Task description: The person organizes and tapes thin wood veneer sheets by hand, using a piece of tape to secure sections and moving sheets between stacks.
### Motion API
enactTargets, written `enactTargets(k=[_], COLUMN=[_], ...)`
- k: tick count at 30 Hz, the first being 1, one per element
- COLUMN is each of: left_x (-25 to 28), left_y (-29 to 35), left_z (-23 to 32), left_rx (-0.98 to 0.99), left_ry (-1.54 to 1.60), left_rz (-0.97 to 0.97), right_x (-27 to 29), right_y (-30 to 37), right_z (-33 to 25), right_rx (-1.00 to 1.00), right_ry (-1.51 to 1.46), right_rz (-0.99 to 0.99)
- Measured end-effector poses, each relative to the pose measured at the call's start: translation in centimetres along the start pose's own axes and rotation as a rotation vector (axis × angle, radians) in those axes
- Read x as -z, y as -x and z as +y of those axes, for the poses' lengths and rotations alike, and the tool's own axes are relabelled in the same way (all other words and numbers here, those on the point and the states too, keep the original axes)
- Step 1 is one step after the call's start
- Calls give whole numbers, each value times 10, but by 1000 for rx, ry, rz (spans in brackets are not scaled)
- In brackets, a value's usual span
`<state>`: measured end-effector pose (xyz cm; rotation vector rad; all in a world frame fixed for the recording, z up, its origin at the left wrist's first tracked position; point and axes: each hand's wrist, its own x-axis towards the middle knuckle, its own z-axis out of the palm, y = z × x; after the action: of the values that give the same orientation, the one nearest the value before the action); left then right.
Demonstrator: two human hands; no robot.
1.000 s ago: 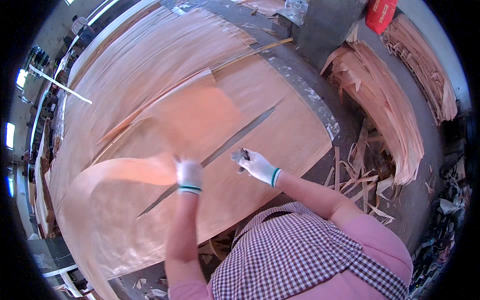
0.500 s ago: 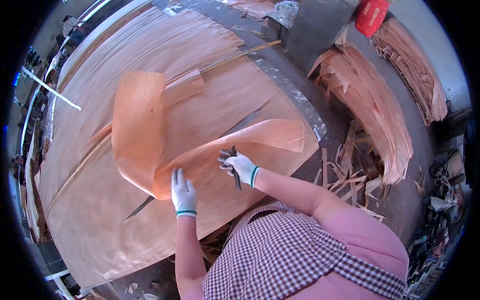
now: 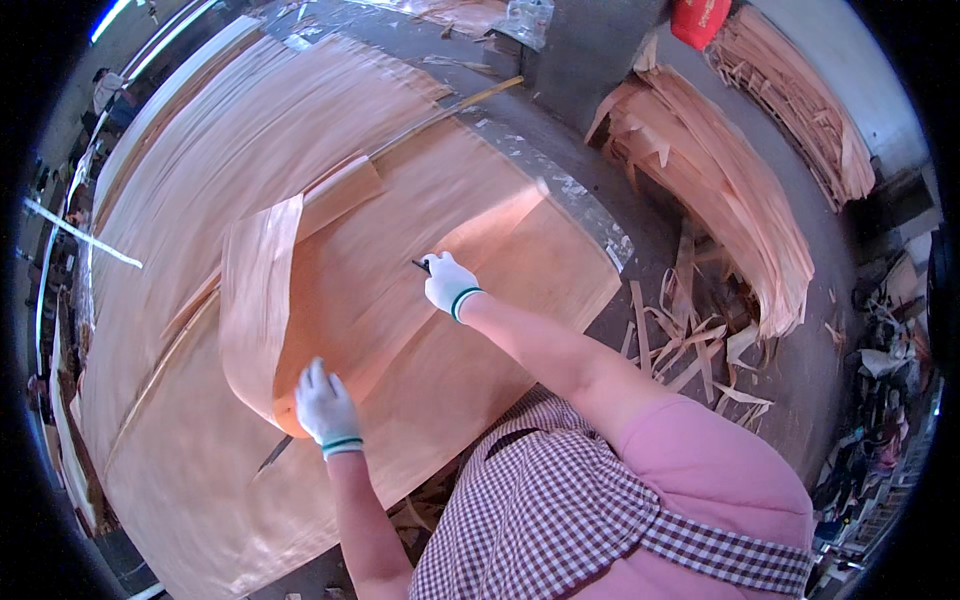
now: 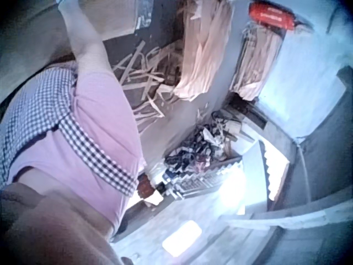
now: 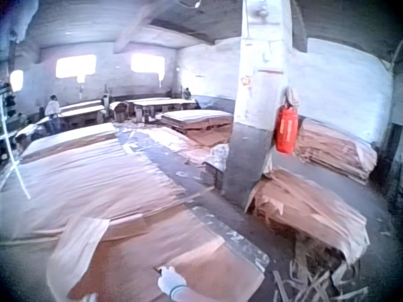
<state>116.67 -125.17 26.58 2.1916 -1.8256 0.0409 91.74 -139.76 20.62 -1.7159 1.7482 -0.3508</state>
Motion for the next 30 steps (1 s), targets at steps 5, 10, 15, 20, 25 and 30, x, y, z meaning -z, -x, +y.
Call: enactTargets(k=[5, 10, 15, 20, 25, 30], left_x=[11, -1, 20, 60, 42, 58], left_y=[-76, -138, -129, -86, 45, 79], left_z=[25, -75, -131, -134, -215, -114], left_rx=[45, 285, 419, 976, 969, 699], left_ry=[-540, -168, -238, 594, 1888, 1394], left_rz=[165, -57, -209, -23, 577, 90], right_x=[18, 19, 28, 49, 30, 42], right_y=[19, 25, 23, 25, 27, 29], right_z=[0, -9, -8, 12, 4, 13], right_rx=[-19, 145, 354, 481, 701, 681], right_ry=[-81, 69, 357, 526, 547, 557], right_rz=[17, -1, -74, -104, -25, 15])
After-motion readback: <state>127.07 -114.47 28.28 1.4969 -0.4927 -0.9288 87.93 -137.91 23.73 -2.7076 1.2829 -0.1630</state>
